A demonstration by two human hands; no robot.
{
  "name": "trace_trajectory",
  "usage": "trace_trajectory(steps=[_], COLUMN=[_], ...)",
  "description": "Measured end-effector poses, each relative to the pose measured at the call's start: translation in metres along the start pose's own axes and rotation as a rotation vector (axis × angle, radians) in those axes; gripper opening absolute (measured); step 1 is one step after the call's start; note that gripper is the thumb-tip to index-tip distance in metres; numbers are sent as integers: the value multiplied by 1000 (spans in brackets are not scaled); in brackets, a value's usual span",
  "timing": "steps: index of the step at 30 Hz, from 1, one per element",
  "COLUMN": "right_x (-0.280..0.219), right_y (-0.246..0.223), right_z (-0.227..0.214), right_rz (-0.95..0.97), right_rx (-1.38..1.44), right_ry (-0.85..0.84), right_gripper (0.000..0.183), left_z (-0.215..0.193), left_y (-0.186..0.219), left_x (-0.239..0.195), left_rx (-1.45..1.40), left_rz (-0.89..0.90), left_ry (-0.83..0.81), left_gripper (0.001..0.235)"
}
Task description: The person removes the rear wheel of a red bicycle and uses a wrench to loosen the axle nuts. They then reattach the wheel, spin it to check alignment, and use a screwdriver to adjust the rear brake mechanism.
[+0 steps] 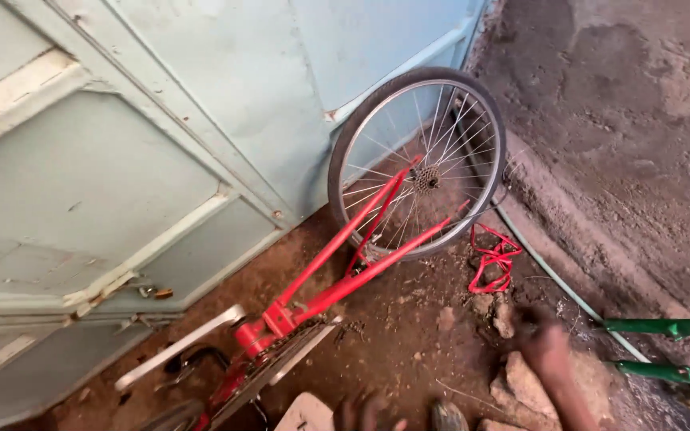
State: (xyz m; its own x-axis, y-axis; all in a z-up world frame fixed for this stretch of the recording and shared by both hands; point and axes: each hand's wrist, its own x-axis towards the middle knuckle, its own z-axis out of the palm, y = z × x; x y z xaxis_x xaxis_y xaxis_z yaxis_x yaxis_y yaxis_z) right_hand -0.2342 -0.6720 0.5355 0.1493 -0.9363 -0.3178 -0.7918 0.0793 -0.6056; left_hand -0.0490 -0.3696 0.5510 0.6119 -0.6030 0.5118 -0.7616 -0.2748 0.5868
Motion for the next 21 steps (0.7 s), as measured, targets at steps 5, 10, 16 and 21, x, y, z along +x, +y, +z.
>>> trace_trajectory(steps=[5,10,16,21], right_x=[19,219,432,486], right_y=[-175,-297,-384,-351], right_z=[-119,-75,73,114], right_rz=[-641,-937,-931,-789], right_rx=[-53,-91,-737,-927], right_ry=[536,362,-11,-230], right_gripper=[16,24,84,97], left_z=[-15,22,137,140], left_y=[146,147,26,25], left_x=[181,293,333,329], left_rx=[-83,146,643,599], left_rz=[-39,-119,-298,-366], left_ry=[38,-155,-524,-656], left_gripper=[51,56,116,102])
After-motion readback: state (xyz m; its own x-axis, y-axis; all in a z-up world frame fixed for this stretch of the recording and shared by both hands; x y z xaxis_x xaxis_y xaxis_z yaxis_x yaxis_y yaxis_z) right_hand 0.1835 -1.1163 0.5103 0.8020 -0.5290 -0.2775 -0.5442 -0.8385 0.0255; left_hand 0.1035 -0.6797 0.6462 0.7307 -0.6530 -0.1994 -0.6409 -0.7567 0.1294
